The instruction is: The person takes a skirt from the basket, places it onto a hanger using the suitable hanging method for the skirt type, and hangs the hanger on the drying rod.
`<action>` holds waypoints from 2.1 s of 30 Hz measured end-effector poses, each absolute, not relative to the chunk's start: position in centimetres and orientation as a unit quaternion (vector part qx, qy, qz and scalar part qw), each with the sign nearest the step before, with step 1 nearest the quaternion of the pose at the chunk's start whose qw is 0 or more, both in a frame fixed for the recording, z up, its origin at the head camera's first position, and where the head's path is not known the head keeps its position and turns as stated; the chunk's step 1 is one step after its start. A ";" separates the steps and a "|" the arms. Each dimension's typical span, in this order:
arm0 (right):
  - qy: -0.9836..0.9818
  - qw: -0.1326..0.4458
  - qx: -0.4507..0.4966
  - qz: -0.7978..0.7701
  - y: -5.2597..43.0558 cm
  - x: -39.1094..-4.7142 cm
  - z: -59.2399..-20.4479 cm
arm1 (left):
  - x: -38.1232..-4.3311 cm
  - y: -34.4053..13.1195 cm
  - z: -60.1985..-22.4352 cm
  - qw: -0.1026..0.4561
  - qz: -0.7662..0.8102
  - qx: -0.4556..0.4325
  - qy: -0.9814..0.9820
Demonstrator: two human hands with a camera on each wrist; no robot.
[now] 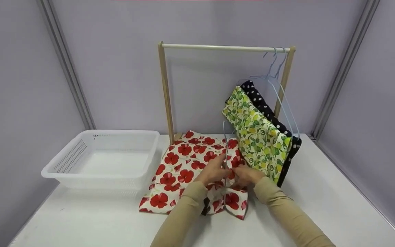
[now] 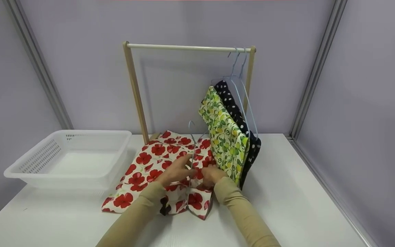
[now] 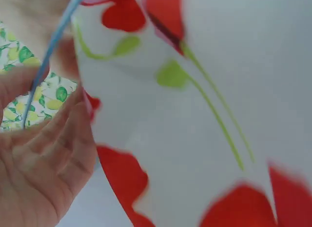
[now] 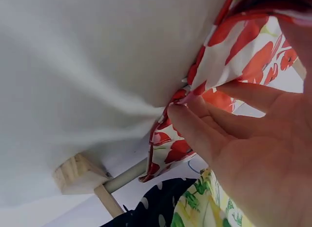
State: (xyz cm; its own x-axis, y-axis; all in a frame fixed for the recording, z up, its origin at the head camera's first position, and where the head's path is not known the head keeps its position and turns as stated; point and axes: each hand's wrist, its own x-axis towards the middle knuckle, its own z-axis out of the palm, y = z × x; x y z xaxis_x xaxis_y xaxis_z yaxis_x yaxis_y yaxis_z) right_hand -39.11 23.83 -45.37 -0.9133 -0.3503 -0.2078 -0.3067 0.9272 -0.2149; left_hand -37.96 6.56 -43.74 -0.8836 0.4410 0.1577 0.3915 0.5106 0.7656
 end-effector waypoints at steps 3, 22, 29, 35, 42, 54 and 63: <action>0.976 0.128 -0.153 -0.083 23.5 -39.0 -45.5 | -38.0 6.7 -43.5 -0.007 0.476 0.217 0.852; 0.978 0.164 -0.108 -0.073 23.0 -38.8 -44.6 | -40.0 7.5 -42.0 0.008 0.608 0.138 0.782; 0.975 0.168 -0.133 -0.050 23.0 -39.5 -44.3 | -40.2 6.6 -42.1 -0.104 0.569 0.160 0.800; 0.972 0.182 -0.124 -0.085 23.5 -40.0 -44.4 | -40.2 5.8 -42.4 -0.133 0.567 0.146 0.799; 0.965 0.208 -0.094 -0.128 24.3 -40.5 -44.4 | -40.9 5.1 -42.1 -0.207 0.454 0.128 0.857; 0.962 0.215 -0.088 -0.140 24.8 -41.3 -44.6 | -40.5 3.4 -41.0 -0.172 0.440 0.126 0.872; 0.964 0.181 -0.116 -0.156 24.9 -40.6 -44.2 | -40.3 4.2 -40.6 -0.179 0.445 0.144 0.866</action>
